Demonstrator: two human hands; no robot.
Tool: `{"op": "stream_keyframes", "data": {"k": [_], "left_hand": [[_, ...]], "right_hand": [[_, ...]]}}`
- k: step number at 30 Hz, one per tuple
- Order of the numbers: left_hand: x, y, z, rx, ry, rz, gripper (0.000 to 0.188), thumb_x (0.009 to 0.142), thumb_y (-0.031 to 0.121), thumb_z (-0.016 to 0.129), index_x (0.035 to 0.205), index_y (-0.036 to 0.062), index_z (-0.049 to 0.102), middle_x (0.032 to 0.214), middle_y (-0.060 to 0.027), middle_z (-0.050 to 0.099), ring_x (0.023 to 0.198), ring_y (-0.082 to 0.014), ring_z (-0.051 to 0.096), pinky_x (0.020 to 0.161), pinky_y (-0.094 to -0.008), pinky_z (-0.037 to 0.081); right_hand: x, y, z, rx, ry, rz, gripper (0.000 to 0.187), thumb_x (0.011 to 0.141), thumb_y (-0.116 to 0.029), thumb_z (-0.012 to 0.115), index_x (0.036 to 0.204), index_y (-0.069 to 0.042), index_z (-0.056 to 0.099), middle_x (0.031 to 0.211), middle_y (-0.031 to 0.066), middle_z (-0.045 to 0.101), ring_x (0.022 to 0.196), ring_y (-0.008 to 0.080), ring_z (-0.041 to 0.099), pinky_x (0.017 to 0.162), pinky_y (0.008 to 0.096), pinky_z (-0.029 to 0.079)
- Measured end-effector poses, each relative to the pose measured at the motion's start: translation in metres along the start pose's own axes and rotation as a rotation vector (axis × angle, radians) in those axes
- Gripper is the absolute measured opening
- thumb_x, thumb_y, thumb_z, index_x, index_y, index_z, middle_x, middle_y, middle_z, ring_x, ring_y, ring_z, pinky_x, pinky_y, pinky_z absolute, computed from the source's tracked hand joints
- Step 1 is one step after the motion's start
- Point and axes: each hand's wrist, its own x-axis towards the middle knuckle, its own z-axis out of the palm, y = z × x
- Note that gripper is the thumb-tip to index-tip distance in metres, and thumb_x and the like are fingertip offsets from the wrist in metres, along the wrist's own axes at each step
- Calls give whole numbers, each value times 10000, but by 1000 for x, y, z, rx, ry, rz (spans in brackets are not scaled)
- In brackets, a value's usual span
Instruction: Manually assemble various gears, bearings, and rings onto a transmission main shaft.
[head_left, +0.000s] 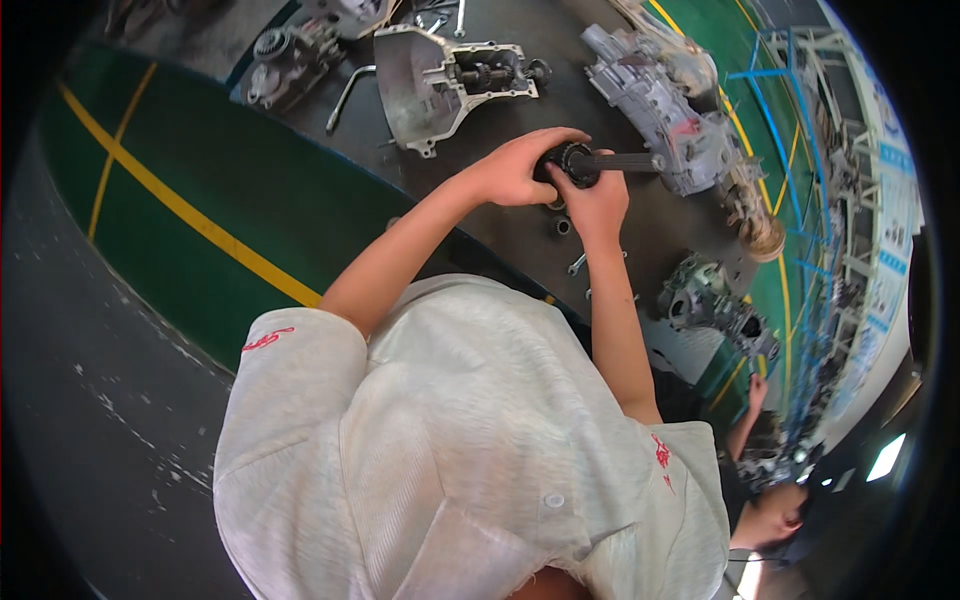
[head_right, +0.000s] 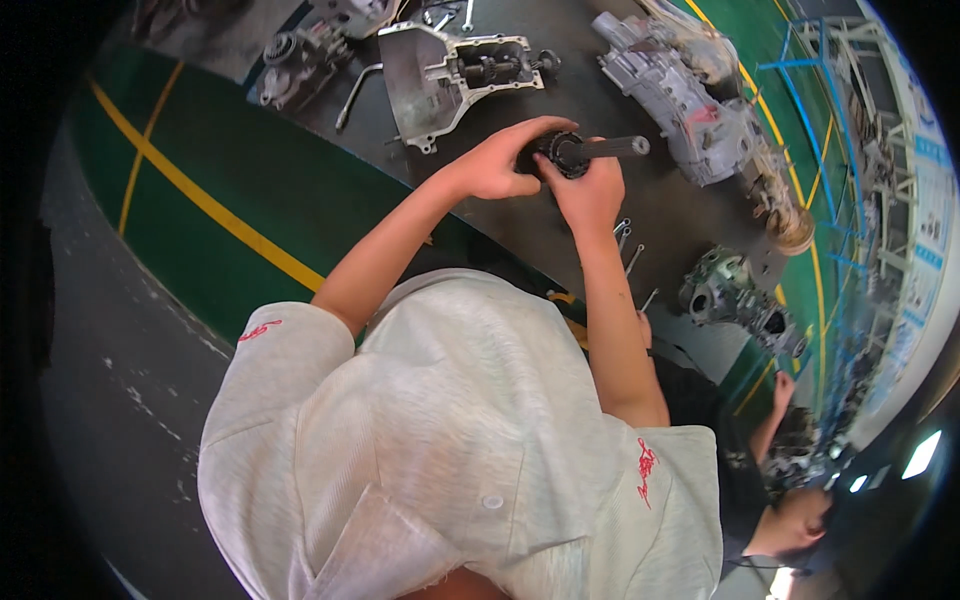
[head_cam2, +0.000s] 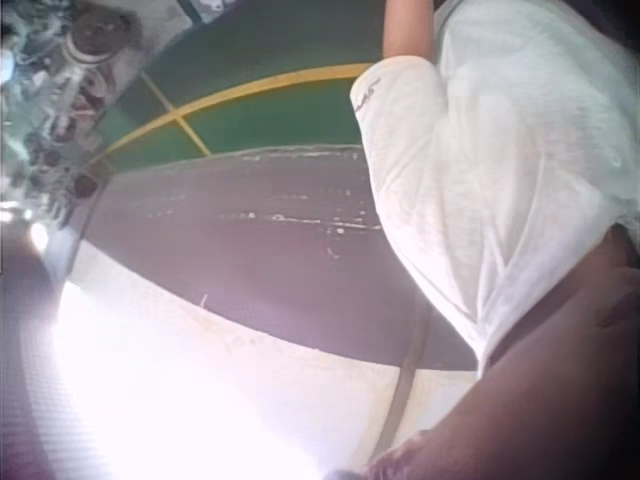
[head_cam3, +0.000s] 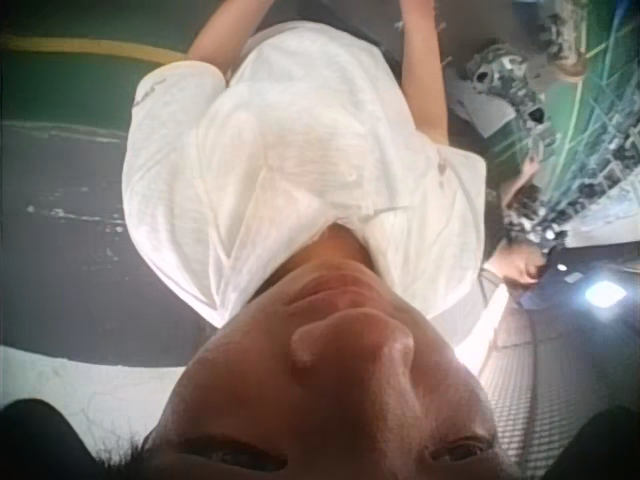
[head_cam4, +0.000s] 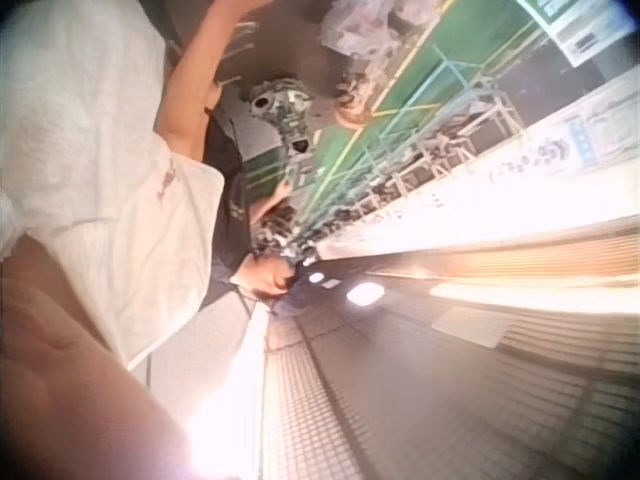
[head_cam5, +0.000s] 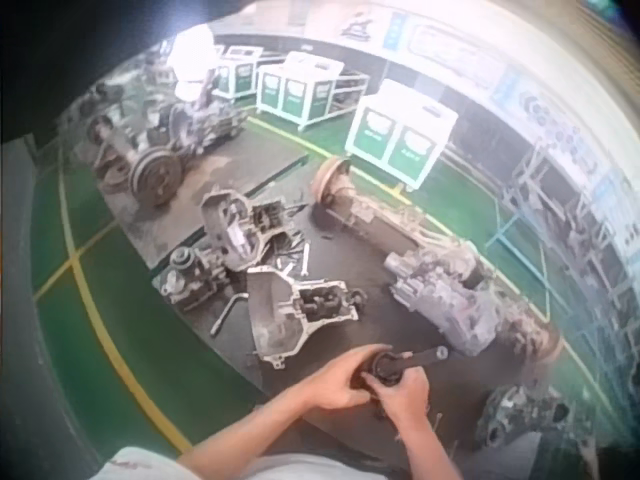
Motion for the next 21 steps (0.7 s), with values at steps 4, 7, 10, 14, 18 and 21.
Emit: {"op": "stream_keyframes", "data": {"k": [4, 7, 10, 14, 18, 21], "left_hand": [[9, -9, 11, -258, -28, -64, 829, 711, 62, 699, 1499, 19, 443, 1433, -174, 563, 1305, -249, 562, 1117, -377, 425], [16, -7, 21, -234, -29, -122, 809, 739, 112, 788, 1481, 15, 479, 1397, -155, 580, 1289, -223, 563, 1105, -375, 432], [21, 2, 27, 68, -64, -103, 743, 731, 153, 852, 1399, 8, 561, 1285, -128, 633, 1169, -195, 609, 1027, -357, 480], [20, 2, 27, 99, 2, -117, 613, 681, 176, 892, 1221, 7, 655, 1138, -135, 686, 1035, -217, 668, 919, -353, 530], [12, -16, 21, 119, 111, -134, 504, 704, 128, 870, 1154, 21, 670, 1056, -91, 705, 948, -192, 680, 881, -341, 541], [6, -17, 15, 135, 176, -161, 472, 698, 65, 830, 1143, 33, 676, 1084, -70, 706, 984, -173, 676, 900, -333, 537]], "right_hand": [[-9, 11, 7, 37, 90, 0, 562, 681, -321, 927, 1103, -69, 653, 1080, 145, 685, 992, 378, 667, 835, 462, 534], [-12, 13, 8, 61, 138, -83, 609, 703, -274, 887, 1203, -64, 612, 1109, 166, 656, 1047, 423, 633, 856, 491, 526], [-18, 22, 16, 111, 150, -91, 532, 710, -208, 831, 1141, -27, 576, 1062, 179, 586, 1005, 444, 610, 819, 499, 520], [-26, 21, 12, 317, 114, -86, 597, 678, -115, 846, 1198, -21, 568, 1095, 175, 589, 992, 388, 635, 835, 458, 533], [-37, 25, 26, 656, 42, -17, 575, 713, 19, 801, 1243, -21, 583, 1176, 121, 603, 1041, 223, 646, 887, 335, 552], [-53, 59, 39, 868, 135, 208, 453, 763, 21, 730, 1197, -19, 606, 1088, 99, 632, 997, 187, 654, 855, 314, 551]]}}
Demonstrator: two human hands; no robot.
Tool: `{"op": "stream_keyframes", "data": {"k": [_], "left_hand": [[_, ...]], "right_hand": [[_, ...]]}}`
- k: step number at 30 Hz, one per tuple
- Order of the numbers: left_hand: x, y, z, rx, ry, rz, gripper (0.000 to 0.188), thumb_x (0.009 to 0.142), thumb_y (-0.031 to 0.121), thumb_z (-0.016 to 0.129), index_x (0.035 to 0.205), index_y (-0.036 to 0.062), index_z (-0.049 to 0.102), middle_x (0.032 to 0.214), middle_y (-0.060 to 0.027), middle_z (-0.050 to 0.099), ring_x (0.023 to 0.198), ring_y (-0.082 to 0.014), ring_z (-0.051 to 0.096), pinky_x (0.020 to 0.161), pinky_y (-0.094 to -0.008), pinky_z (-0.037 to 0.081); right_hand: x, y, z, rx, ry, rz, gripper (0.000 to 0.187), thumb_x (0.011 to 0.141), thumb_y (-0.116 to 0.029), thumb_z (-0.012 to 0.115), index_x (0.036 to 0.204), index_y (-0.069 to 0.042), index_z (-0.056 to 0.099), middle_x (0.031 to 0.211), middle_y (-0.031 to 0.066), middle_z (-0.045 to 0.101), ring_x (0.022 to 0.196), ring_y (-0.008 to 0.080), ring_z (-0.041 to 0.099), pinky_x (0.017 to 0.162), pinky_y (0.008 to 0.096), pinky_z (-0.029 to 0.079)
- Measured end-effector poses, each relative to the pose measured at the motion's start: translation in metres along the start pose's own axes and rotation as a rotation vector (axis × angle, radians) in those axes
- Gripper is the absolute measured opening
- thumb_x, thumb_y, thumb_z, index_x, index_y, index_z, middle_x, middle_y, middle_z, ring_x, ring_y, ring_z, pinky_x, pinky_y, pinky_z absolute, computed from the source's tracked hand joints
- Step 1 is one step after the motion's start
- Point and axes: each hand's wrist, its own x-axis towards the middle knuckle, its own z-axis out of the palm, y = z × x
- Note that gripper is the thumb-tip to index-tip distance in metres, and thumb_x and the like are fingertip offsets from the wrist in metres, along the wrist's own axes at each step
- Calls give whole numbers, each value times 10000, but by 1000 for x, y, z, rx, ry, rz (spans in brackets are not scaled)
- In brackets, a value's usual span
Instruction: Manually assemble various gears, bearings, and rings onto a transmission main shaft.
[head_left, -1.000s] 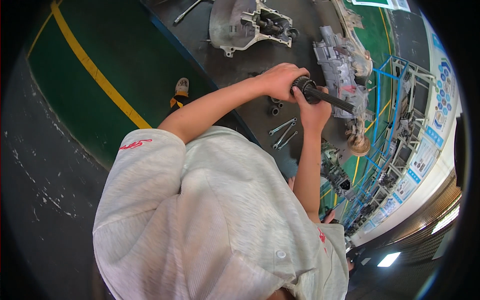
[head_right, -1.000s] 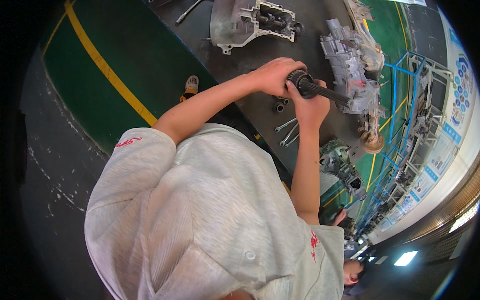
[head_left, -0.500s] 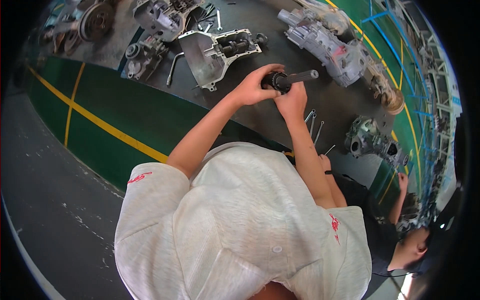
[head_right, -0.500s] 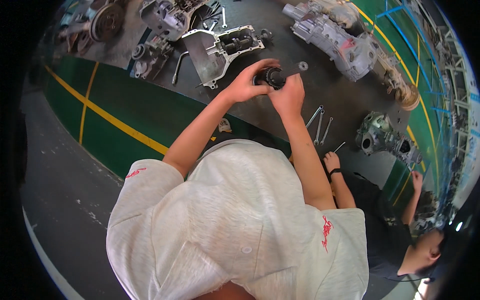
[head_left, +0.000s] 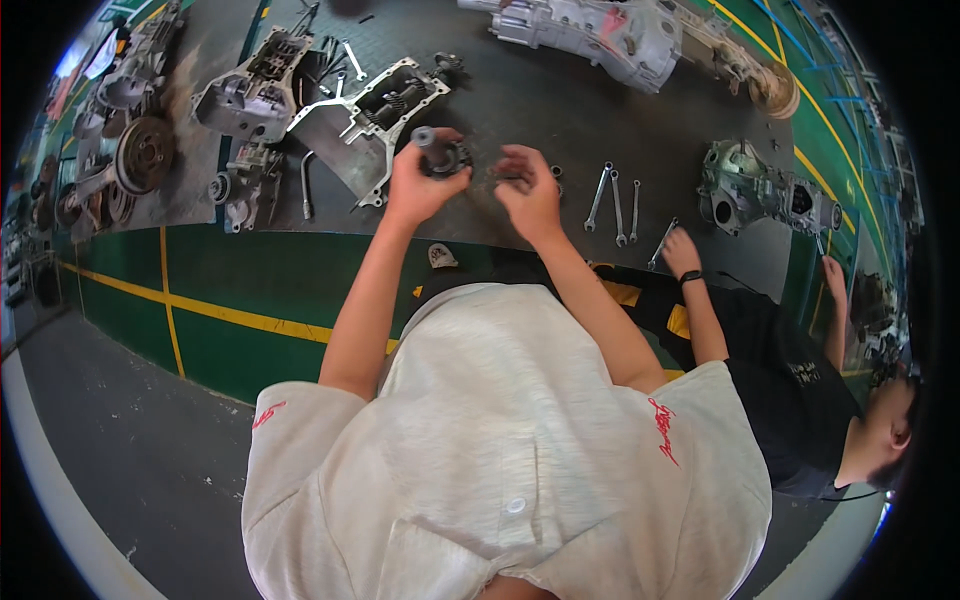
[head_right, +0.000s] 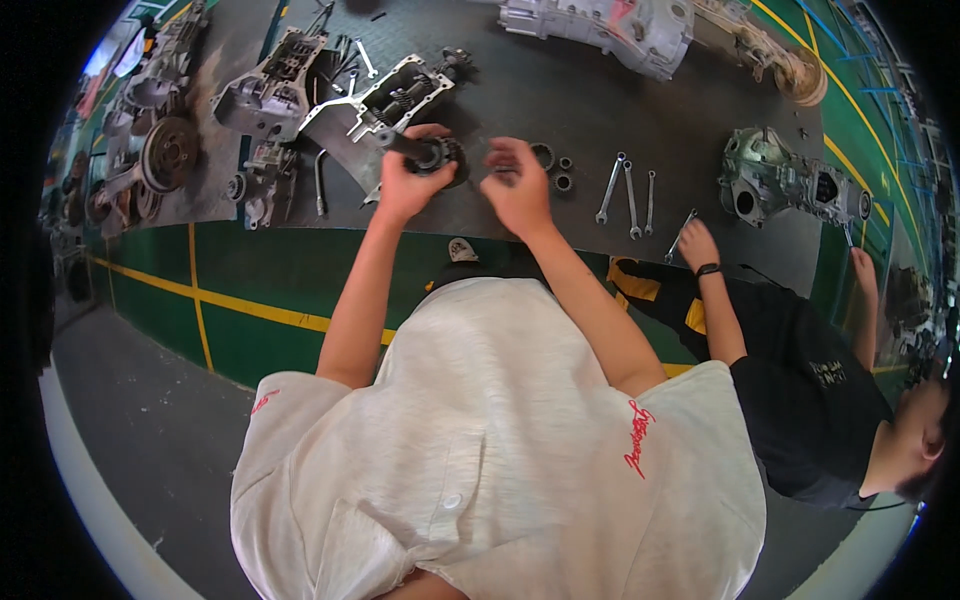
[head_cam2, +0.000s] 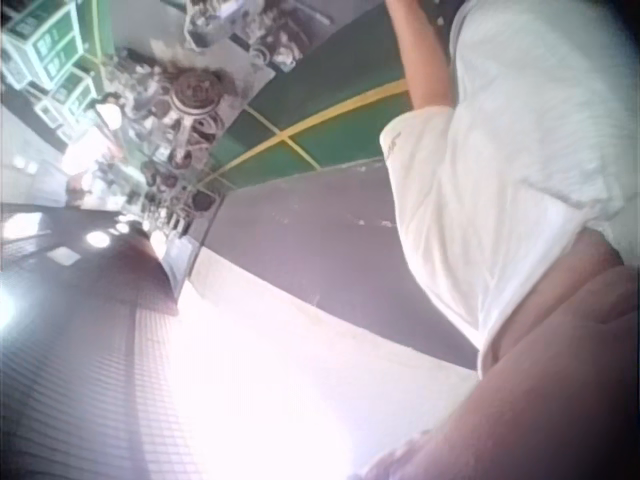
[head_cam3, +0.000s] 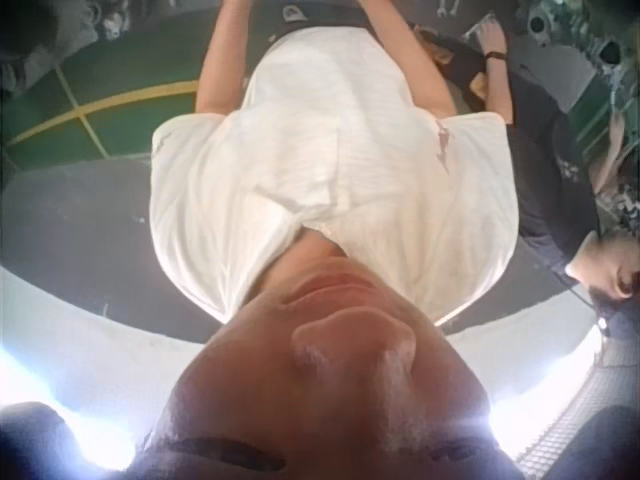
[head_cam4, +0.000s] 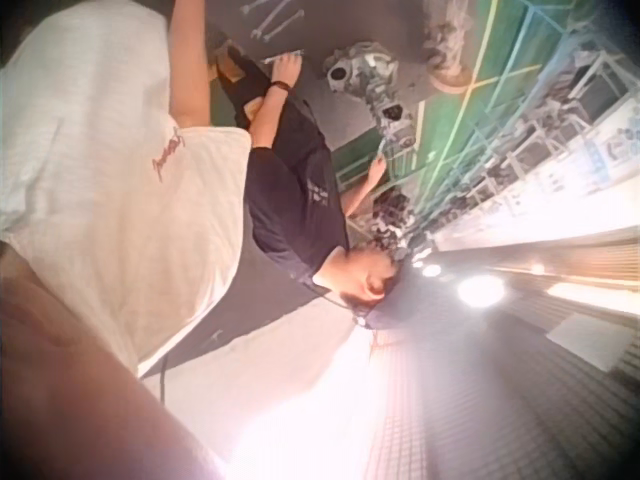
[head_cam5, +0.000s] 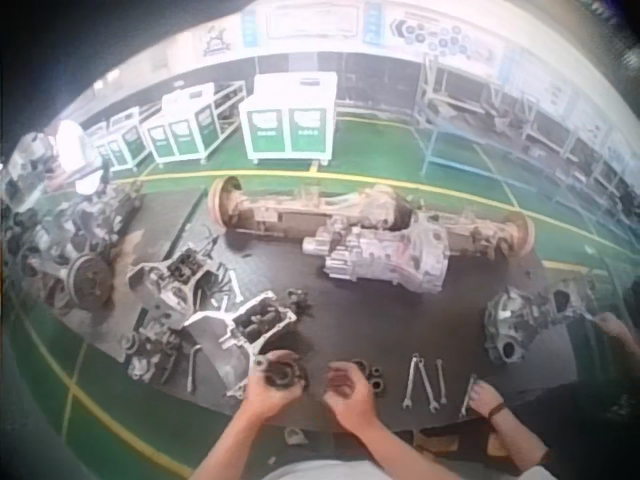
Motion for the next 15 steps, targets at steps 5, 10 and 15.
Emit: {"op": "stream_keyframes", "data": {"k": [5, 10, 15], "left_hand": [[2, 6, -8, 46, -34, -107, 475, 708, 34, 786, 1168, 34, 664, 1114, -69, 688, 1041, -171, 641, 965, -344, 498], [-2, 6, -8, 19, -4, -70, 489, 700, 28, 786, 1173, 42, 661, 1118, -78, 693, 1069, -185, 655, 979, -345, 504], [-4, 12, -3, 110, -16, -92, 498, 696, 35, 789, 1176, 43, 657, 1125, -80, 694, 1066, -189, 658, 980, -348, 509]], "right_hand": [[5, 119, -103, -697, 219, 328, 465, 766, -119, 769, 1204, -56, 626, 1231, 181, 620, 1096, 328, 646, 937, 435, 536], [-8, 164, -112, -1024, -80, 498, 698, 756, -268, 866, 1350, -98, 542, 1366, 197, 525, 1247, 390, 561, 1026, 474, 504], [4, 177, -99, -1161, -29, 476, 721, 741, -313, 880, 1347, -98, 553, 1320, 187, 557, 1232, 403, 572, 1003, 486, 519]]}}
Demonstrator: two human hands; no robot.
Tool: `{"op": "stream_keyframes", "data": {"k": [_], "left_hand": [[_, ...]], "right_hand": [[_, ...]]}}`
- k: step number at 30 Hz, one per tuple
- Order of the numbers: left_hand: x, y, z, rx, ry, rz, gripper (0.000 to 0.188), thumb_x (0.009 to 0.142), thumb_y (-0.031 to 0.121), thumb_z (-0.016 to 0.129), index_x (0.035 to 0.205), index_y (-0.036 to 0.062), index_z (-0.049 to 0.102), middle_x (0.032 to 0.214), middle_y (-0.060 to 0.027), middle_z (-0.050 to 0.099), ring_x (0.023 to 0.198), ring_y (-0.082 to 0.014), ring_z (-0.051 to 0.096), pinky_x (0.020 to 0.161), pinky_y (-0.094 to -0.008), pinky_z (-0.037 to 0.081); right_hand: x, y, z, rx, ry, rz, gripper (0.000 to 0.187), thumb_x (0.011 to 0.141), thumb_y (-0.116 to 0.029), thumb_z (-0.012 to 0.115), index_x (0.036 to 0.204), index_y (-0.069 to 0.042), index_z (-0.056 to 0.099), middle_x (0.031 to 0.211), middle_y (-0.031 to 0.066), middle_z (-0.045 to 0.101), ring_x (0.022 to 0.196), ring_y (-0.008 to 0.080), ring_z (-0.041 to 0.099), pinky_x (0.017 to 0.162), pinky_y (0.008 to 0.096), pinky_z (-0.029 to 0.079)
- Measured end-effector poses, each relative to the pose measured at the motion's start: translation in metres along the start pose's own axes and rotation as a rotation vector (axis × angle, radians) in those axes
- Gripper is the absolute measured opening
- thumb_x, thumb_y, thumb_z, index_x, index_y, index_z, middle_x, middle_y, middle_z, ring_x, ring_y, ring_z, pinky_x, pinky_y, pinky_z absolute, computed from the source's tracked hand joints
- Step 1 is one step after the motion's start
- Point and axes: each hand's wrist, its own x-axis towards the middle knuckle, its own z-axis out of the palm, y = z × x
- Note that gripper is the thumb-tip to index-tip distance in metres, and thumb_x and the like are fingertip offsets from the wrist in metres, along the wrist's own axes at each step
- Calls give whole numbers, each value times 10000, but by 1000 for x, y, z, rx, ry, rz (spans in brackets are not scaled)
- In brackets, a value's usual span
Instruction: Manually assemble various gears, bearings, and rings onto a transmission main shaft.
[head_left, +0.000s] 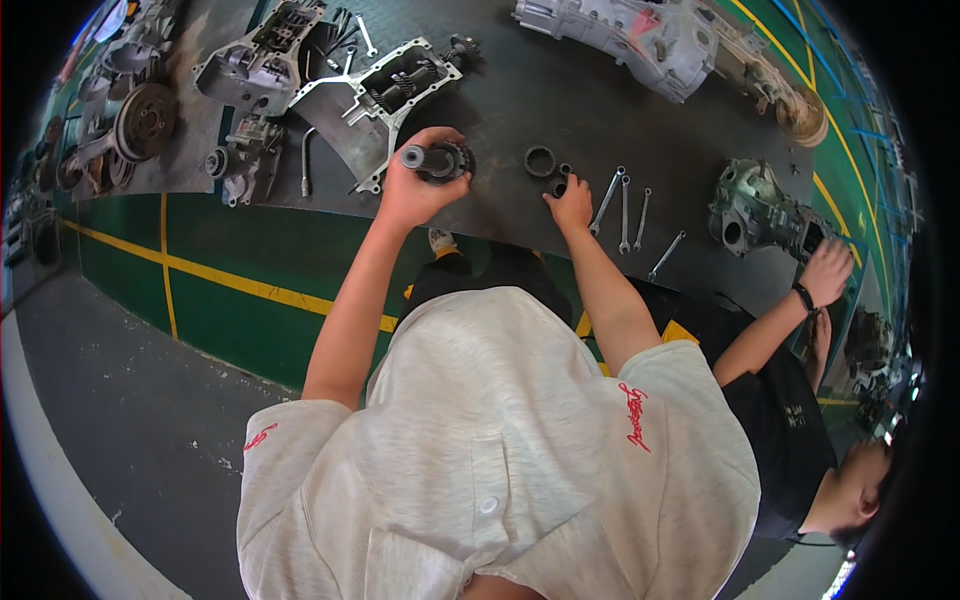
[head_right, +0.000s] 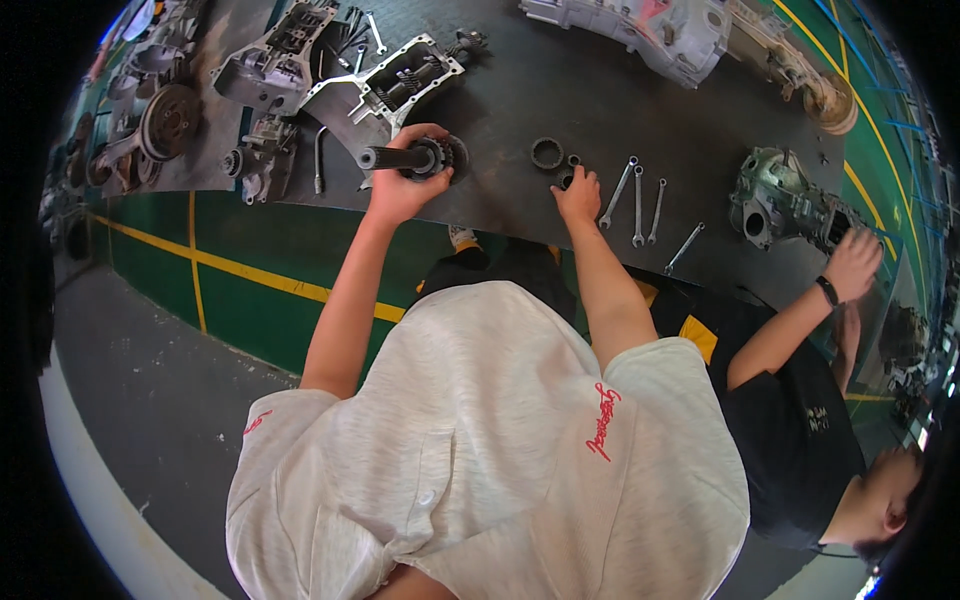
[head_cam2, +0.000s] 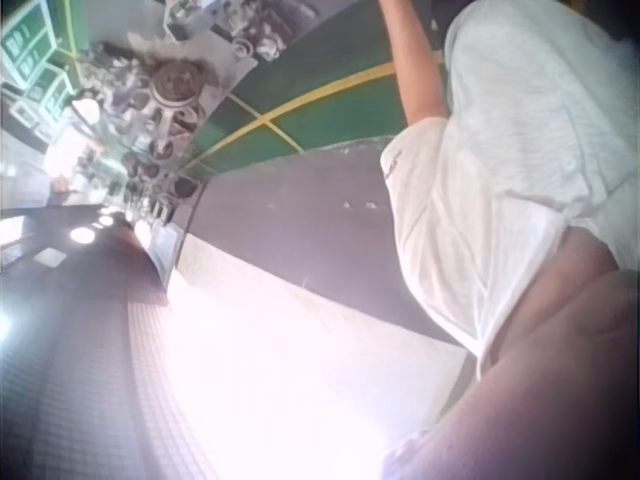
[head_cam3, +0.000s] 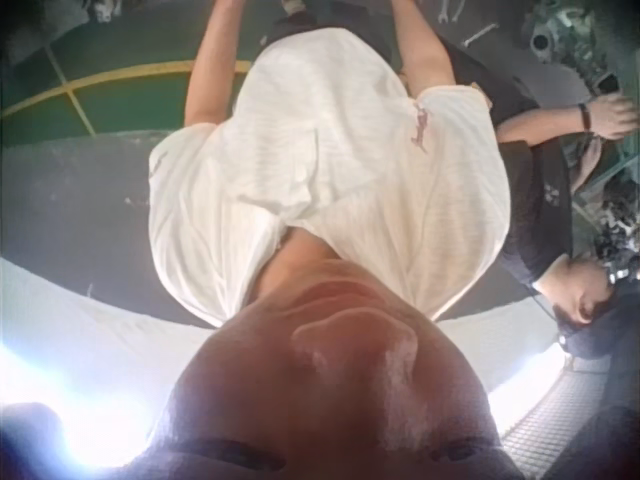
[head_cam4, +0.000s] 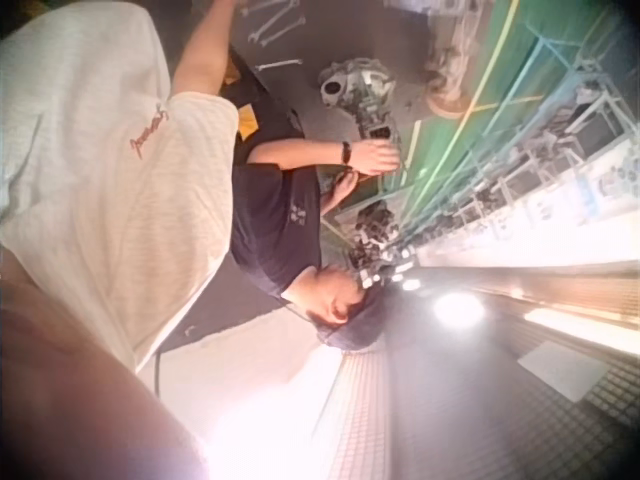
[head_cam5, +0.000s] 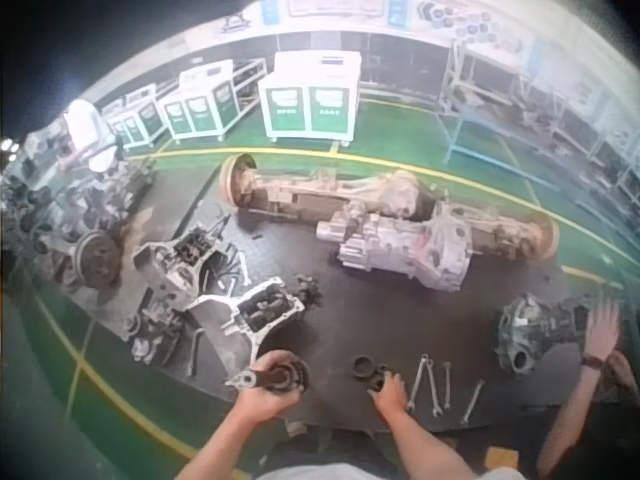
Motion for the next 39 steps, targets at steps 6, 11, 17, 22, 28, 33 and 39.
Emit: {"op": "stream_keyframes", "data": {"k": [6, 11, 17, 22, 28, 33, 39], "left_hand": [[7, -5, 9, -87, 45, 40, 472, 671, 116, 817, 1118, 54, 679, 1053, -77, 704, 966, -197, 675, 893, -333, 535], [0, -7, -3, -40, 102, 77, 483, 673, 141, 838, 1116, 51, 669, 1032, -82, 689, 924, -206, 665, 861, -333, 529], [5, -1, 8, -123, 85, 82, 578, 667, 167, 851, 1176, 42, 609, 1015, -128, 688, 914, -218, 684, 849, -346, 542], [0, -3, 6, -97, 100, 76, 595, 645, 220, 871, 1140, 59, 584, 1033, -163, 709, 985, -348, 707, 865, -409, 551], [-8, -7, 7, -34, 142, 157, 574, 657, 273, 861, 1130, 60, 616, 1049, -157, 706, 1011, -350, 696, 878, -430, 545], [2, -31, 24, 145, 410, 544, 556, 672, 337, 834, 1120, 65, 649, 1017, -143, 715, 1006, -343, 697, 879, -451, 548], [-1, -33, 32, -63, 251, 264, 562, 617, 320, 819, 1116, 91, 698, 1018, -141, 728, 971, -379, 692, 871, -473, 544]], "right_hand": [[-7, -5, -32, 142, 78, -60, 574, 733, -271, 846, 1236, -69, 659, 1207, 183, 644, 1126, 391, 643, 951, 465, 542], [-77, -134, -221, 738, 243, -625, 545, 708, -83, 875, 1218, -24, 694, 1091, 109, 683, 996, 231, 676, 880, 328, 535], [-126, -235, -328, 497, 198, -1062, 547, 679, -71, 863, 1204, -55, 711, 1123, 98, 695, 1019, 227, 680, 886, 330, 535], [-129, -262, -315, 193, -15, -1142, 534, 684, -97, 850, 1199, -64, 712, 1159, 119, 684, 1045, 310, 680, 914, 381, 539], [-123, -258, -286, -3, -133, -1105, 549, 670, -124, 882, 1180, -39, 699, 1127, 127, 683, 1029, 313, 683, 900, 387, 540], [-91, -218, -224, 90, -60, -1118, 576, 667, -148, 915, 1178, -24, 681, 1148, 151, 664, 1078, 323, 658, 955, 407, 518], [-83, -207, -207, 141, 38, -1054, 574, 687, -175, 936, 1166, -7, 667, 1143, 129, 658, 1082, 285, 651, 970, 399, 509]]}}
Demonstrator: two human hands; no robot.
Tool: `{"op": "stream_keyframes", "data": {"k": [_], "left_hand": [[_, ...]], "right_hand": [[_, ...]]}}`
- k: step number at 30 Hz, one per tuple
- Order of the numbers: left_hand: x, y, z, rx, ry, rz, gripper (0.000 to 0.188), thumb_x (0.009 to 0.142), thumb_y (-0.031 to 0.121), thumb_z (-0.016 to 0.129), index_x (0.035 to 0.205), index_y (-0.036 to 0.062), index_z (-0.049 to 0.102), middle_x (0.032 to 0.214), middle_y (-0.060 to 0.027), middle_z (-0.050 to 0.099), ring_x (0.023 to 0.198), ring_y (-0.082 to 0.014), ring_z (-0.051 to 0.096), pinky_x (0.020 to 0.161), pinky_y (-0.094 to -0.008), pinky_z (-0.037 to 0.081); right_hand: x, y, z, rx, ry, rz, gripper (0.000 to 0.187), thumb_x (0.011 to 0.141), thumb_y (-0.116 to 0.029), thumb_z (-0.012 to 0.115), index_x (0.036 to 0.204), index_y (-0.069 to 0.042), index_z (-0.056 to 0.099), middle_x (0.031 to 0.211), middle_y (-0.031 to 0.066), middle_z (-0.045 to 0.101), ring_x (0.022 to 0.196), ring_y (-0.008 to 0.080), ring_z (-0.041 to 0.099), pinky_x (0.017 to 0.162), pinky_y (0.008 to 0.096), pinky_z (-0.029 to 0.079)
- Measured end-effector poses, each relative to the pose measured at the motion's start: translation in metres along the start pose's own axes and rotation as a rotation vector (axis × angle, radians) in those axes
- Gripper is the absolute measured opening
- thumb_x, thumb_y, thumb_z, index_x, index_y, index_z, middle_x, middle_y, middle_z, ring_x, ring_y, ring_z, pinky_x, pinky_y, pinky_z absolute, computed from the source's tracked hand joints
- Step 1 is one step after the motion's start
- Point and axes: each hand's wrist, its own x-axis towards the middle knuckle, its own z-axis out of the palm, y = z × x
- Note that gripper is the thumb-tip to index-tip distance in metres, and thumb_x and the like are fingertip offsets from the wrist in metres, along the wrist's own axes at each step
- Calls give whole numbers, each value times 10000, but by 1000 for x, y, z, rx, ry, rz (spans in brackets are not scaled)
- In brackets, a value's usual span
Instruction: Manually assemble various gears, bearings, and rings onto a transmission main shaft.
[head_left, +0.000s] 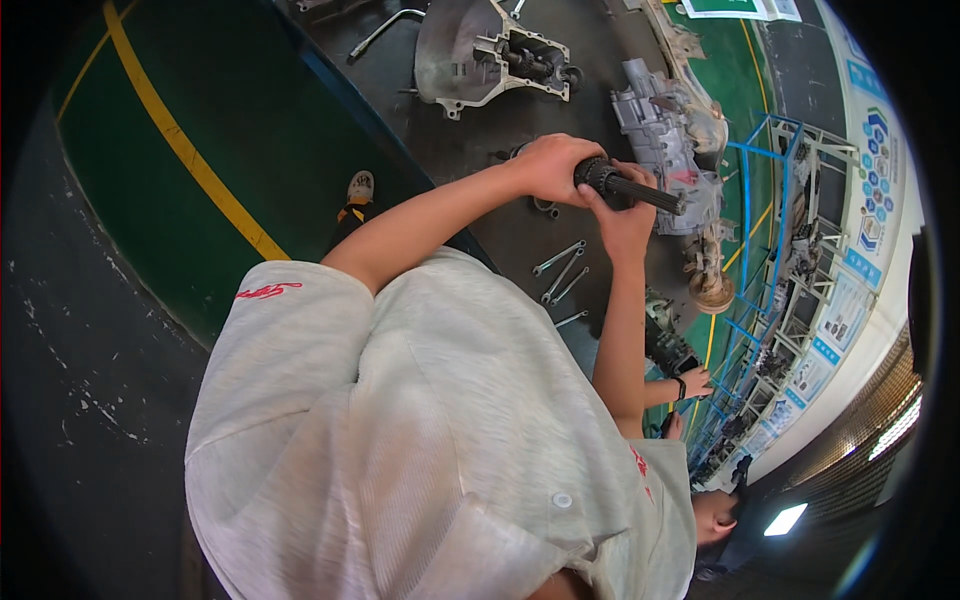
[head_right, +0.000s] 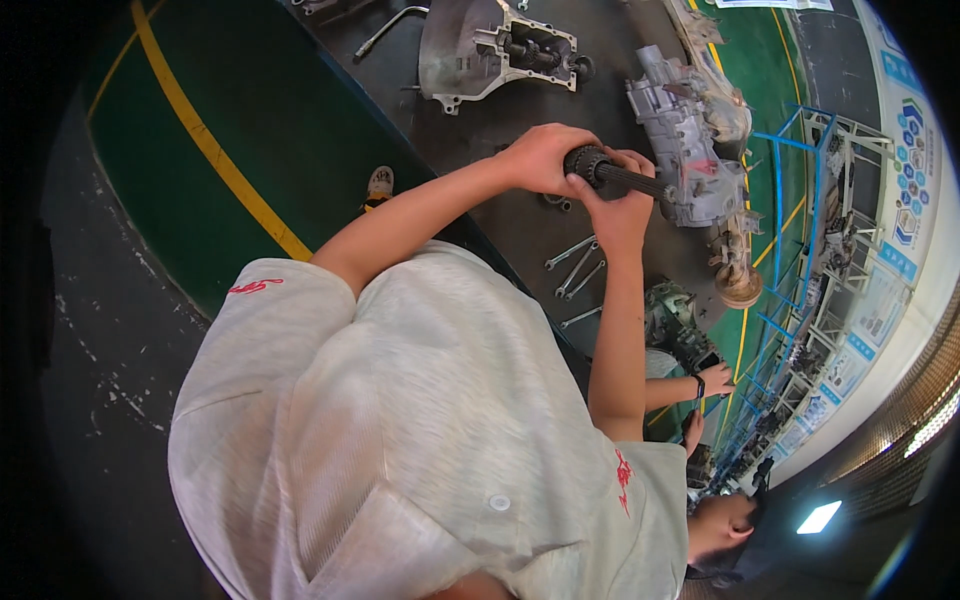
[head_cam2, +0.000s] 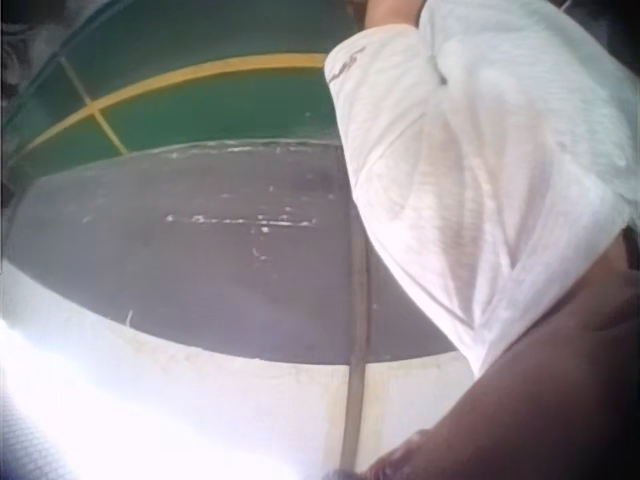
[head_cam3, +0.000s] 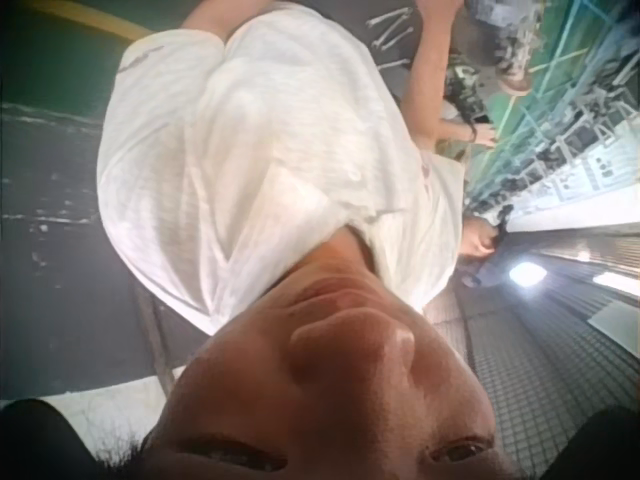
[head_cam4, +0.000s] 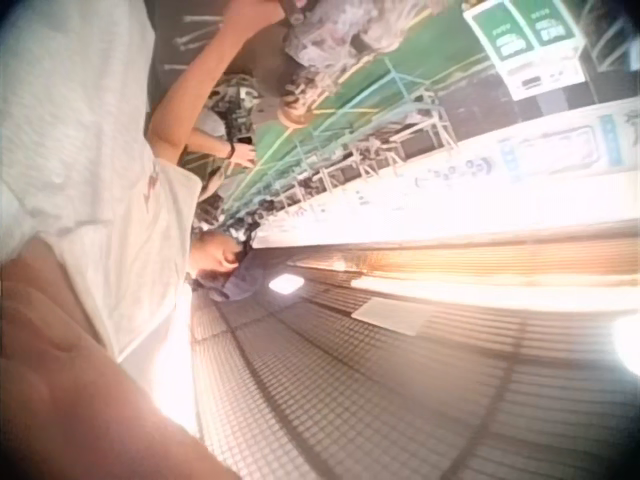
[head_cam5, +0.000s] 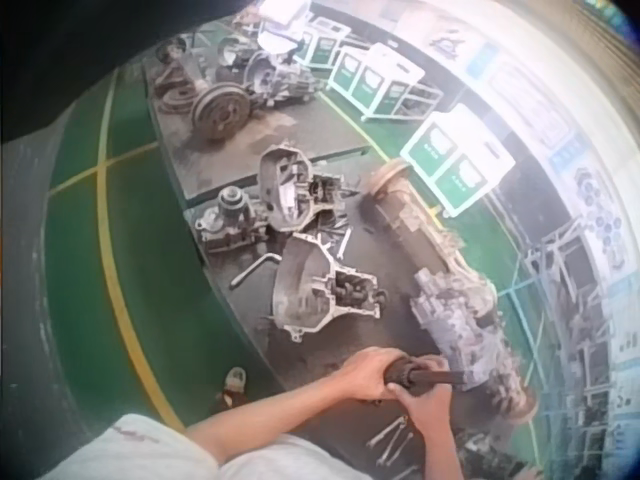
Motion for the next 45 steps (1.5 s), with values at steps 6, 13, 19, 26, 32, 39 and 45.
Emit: {"op": "stream_keyframes", "data": {"k": [6, 13, 19, 26, 32, 39, 45], "left_hand": [[1, 0, 6, -24, 71, 20, 515, 628, 344, 803, 1069, 95, 707, 978, -143, 724, 939, -391, 685, 833, -481, 548], [2, -4, 5, -10, 101, 28, 505, 631, 340, 804, 1063, 96, 706, 976, -136, 729, 936, -391, 687, 837, -480, 551], [9, -3, 0, -19, 63, -10, 544, 620, 364, 844, 1080, 108, 708, 1011, -129, 735, 962, -373, 697, 866, -468, 556], [17, 0, -8, -7, 15, -87, 584, 636, 316, 885, 1135, 82, 691, 1022, -130, 737, 961, -310, 726, 871, -395, 565], [24, 0, -3, -19, -42, -105, 576, 648, 277, 895, 1143, 72, 683, 1019, -126, 735, 936, -280, 729, 876, -375, 562], [20, 8, 6, -11, -93, -74, 576, 642, 281, 889, 1136, 67, 685, 1059, -127, 729, 984, -305, 714, 899, -391, 554], [13, 14, 11, -11, -34, -12, 502, 631, 305, 850, 1060, 85, 710, 1019, -117, 741, 976, -346, 701, 882, -426, 555]], "right_hand": [[-6, 9, 11, 146, 73, 177, 566, 709, -211, 952, 1130, 26, 657, 1101, 125, 681, 1027, 246, 666, 945, 368, 518], [-3, -2, 19, 90, 155, 216, 554, 701, -211, 957, 1108, 27, 667, 1014, 114, 692, 955, 214, 667, 880, 343, 528], [13, -4, -8, 100, 149, 199, 464, 700, -173, 932, 1062, 5, 703, 989, 115, 690, 896, 204, 670, 822, 335, 536], [39, -63, -91, 152, 342, 53, 442, 746, -72, 913, 1127, -20, 695, 1017, 12, 618, 892, 93, 578, 806, 236, 496], [11, -54, -123, 807, 557, -43, 633, 747, 51, 868, 1289, -22, 549, 1251, 181, 639, 1140, 227, 639, 1016, 358, 520], [7, -47, -83, 728, 647, 154, 677, 749, 43, 875, 1344, 20, 551, 1335, 189, 619, 1024, 202, 678, 875, 308, 571], [-2, -40, -50, 626, 609, 70, 430, 786, 59, 850, 1161, 22, 642, 1431, 170, 532, 1184, 245, 636, 961, 339, 558]]}}
